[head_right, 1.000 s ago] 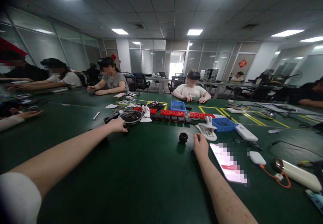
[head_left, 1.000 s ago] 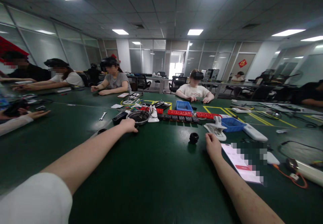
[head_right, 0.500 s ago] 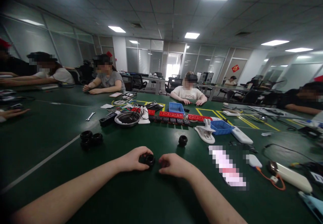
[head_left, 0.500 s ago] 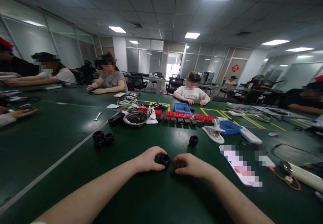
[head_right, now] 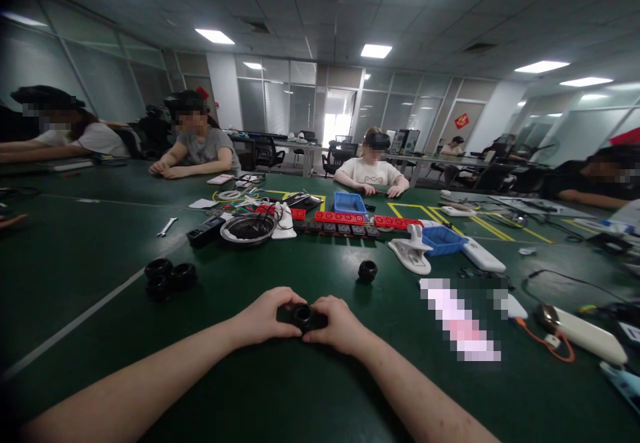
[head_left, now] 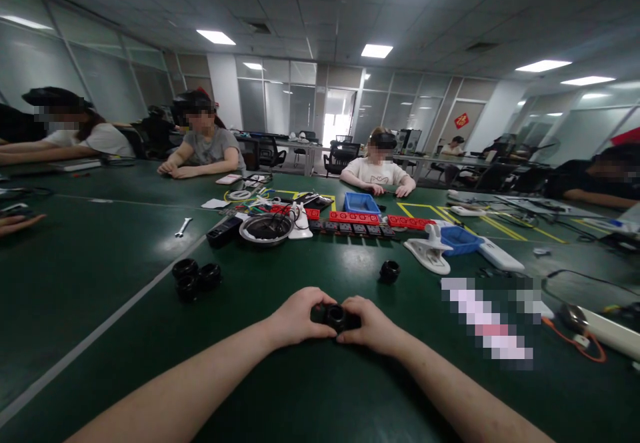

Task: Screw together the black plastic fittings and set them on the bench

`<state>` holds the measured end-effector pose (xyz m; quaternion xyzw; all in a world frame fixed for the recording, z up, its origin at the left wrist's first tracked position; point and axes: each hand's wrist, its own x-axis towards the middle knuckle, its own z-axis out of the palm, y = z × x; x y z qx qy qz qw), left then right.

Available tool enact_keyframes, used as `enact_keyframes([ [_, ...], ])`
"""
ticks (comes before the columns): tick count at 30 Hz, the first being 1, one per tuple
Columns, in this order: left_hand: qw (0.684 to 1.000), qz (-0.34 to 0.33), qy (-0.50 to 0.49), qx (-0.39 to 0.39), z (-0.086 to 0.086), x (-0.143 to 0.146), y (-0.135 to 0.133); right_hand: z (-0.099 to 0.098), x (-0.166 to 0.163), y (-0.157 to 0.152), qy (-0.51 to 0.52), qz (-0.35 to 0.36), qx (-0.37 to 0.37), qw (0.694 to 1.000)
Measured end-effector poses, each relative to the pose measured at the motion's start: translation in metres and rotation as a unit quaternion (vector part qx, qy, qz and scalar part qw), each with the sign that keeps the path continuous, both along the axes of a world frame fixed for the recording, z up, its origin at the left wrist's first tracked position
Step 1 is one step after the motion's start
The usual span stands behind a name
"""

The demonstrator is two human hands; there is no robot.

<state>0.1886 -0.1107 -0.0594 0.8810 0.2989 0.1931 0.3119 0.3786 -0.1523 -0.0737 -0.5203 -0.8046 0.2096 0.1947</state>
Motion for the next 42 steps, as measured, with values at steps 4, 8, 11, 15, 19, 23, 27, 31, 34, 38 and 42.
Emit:
enact_keyframes([
  [4, 0.992, 0.118, 0.003, 0.042, -0.009, 0.012, -0.012, -0.010, -0.008, -0.006, -0.074, -0.123, 0.061, 0.988],
  [8, 0.985, 0.162, -0.013, 0.060, -0.013, 0.018, -0.020, -0.011, -0.017, -0.012, -0.147, -0.167, 0.118, 0.968],
  [11, 0.994, 0.107, -0.020, 0.029, -0.011, 0.015, -0.017, -0.007, -0.014, -0.014, -0.100, -0.131, 0.108, 0.980],
  [15, 0.999, 0.020, -0.020, -0.020, -0.004, 0.007, -0.011, 0.002, 0.000, -0.011, 0.041, 0.019, 0.010, 0.999],
  [19, 0.998, -0.008, -0.016, -0.055, 0.001, 0.004, -0.012, 0.008, 0.012, -0.006, 0.095, 0.057, -0.094, 0.989],
  [23, 0.999, 0.014, -0.006, -0.041, 0.000, 0.007, -0.017, 0.006, 0.012, -0.004, 0.099, 0.030, -0.104, 0.989],
  [27, 0.994, 0.104, -0.015, -0.013, -0.008, 0.015, -0.024, -0.002, 0.001, -0.007, 0.001, -0.061, -0.019, 0.998],
  [31, 0.989, 0.142, -0.029, 0.009, -0.015, 0.018, -0.023, -0.005, -0.010, -0.012, -0.120, -0.122, 0.109, 0.979],
  [34, 0.995, 0.093, -0.039, 0.008, -0.011, 0.015, -0.019, -0.003, -0.010, -0.014, -0.094, -0.093, 0.094, 0.987],
  [38, 1.000, -0.004, -0.029, -0.003, -0.001, 0.006, -0.014, 0.003, 0.004, -0.010, -0.030, 0.023, 0.020, 0.999],
  [42, 0.999, -0.041, -0.009, -0.026, 0.006, 0.002, -0.012, 0.005, 0.017, -0.002, -0.019, 0.093, -0.026, 0.995],
])
